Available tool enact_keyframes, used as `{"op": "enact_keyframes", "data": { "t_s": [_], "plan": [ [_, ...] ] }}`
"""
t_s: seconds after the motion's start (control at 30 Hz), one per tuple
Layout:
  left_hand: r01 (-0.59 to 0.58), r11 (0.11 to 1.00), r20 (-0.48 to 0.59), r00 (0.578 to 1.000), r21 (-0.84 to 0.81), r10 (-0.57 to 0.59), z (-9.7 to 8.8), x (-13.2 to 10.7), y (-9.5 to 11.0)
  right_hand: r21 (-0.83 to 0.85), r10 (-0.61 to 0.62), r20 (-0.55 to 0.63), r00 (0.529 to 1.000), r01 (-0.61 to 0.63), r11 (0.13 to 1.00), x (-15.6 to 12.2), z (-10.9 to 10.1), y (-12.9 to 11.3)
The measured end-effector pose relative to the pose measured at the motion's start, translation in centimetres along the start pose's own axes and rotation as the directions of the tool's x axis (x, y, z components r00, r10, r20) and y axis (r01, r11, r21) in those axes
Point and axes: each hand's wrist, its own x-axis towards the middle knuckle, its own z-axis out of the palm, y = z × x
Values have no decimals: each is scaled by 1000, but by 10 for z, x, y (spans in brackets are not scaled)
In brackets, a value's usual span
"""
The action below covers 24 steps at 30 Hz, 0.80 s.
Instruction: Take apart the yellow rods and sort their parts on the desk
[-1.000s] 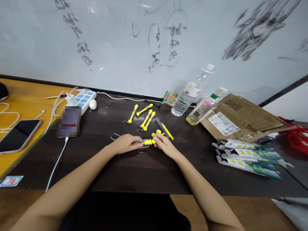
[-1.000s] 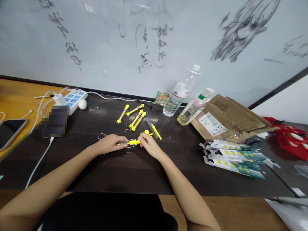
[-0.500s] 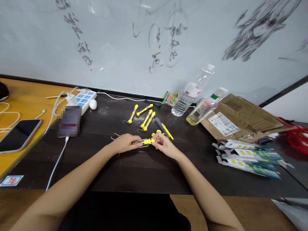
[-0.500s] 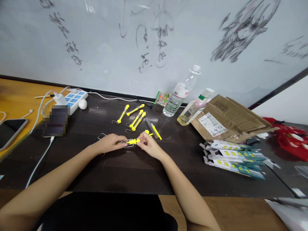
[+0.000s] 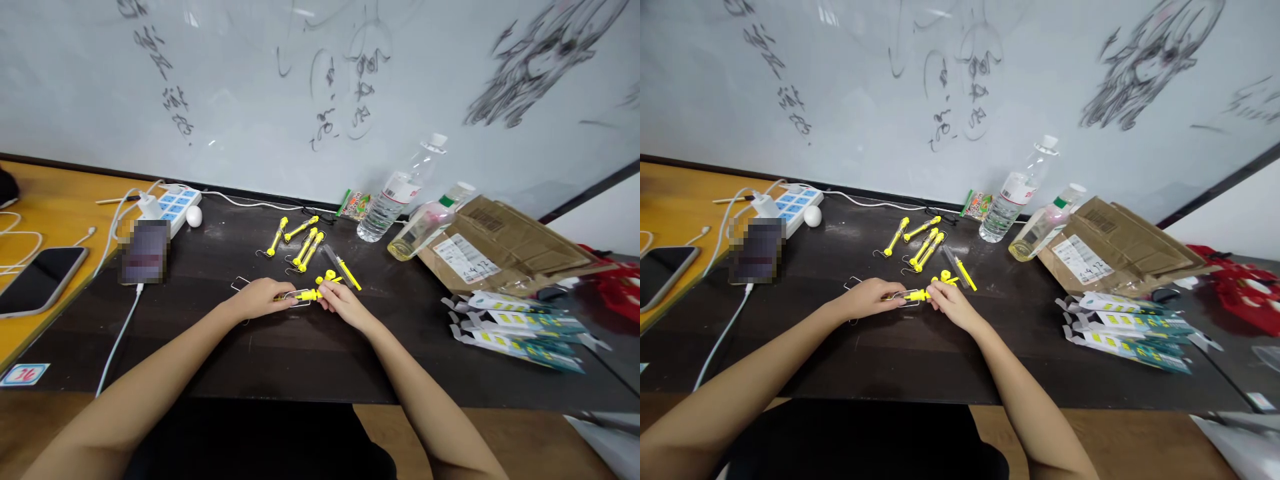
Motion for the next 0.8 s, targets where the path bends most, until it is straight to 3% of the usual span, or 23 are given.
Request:
{"op": "enact_keyframes", "data": {
  "t_s": [0.47, 0.67, 0.8],
  "plan": [
    [5, 1000, -7, 1000, 2, -5, 2, 1, -5, 169, -17, 14, 1000, 14, 985, -1, 1, 5],
    [-2, 1000, -4, 1000, -10, 2, 0, 1, -1, 147, 4, -4, 1000, -4, 989, 0, 1, 1],
    [2, 1000, 5, 1000, 10, -2, 1, 1, -1, 33, 35, -25, 999, -34, 999, 0, 0, 0]
  ]
}}
